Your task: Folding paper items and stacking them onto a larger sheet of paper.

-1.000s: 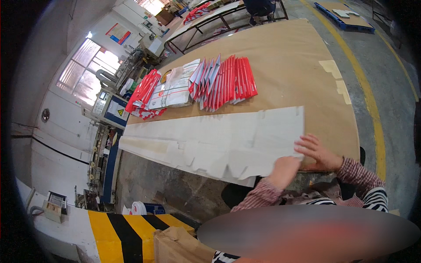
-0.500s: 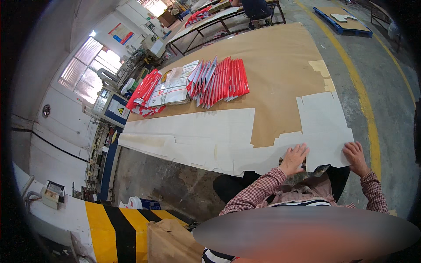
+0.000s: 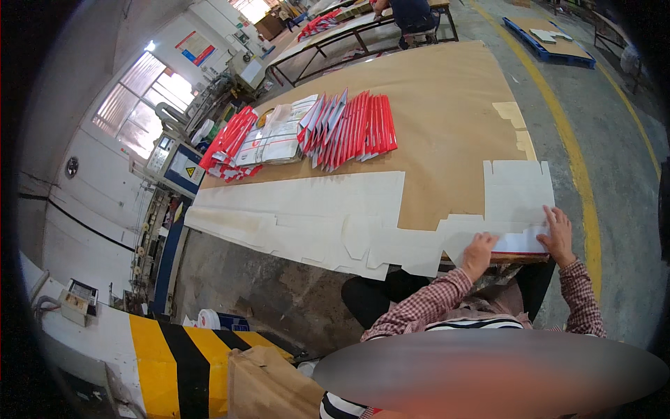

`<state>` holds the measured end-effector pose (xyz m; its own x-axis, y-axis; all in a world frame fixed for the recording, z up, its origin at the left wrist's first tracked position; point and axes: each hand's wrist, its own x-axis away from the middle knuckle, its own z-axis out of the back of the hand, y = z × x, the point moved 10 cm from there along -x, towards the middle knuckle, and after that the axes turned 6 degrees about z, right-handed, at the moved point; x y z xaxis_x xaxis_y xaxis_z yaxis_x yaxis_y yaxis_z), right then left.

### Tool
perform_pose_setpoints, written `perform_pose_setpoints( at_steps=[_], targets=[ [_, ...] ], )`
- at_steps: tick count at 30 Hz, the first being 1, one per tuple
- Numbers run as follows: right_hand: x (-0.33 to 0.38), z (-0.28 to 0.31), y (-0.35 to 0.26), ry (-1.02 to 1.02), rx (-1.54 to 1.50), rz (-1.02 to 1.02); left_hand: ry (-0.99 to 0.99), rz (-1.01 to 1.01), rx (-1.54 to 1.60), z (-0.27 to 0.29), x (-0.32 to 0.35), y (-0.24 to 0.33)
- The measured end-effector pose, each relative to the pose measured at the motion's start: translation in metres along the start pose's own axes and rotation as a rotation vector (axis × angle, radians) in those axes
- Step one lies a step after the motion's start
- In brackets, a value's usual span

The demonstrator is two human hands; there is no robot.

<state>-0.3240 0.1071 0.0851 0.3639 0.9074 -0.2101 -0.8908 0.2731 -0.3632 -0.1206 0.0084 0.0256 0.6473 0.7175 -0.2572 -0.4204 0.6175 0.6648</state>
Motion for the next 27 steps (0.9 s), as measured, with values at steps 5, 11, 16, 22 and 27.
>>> perform_pose_setpoints(
  at_steps=[5, 11, 16, 22, 27],
  targets=[
    [0.027, -0.052, -0.060, -0.146, -0.329, 0.461, -0.138, -0.396, -0.408, -0.013, 0.044, 0.052],
    [0.026, -0.065, -0.072, -0.225, -0.329, 0.532, -0.308, 0.166, 0.068, 0.032, 0.032, -0.064],
    [0.020, -0.062, -0.061, -0.206, -0.290, 0.517, 0.038, 0.151, -0.121, 0.029, 0.002, -0.060],
    [0.028, -0.063, -0.046, -0.194, -0.105, 0.543, -0.033, -0.212, -0.277, -0.012, 0.042, 0.018],
    [0.086, 0.004, -0.023, 0.472, -0.152, 0.202, -0.232, -0.223, -0.472, -0.035, 0.045, 0.013]
  ],
)
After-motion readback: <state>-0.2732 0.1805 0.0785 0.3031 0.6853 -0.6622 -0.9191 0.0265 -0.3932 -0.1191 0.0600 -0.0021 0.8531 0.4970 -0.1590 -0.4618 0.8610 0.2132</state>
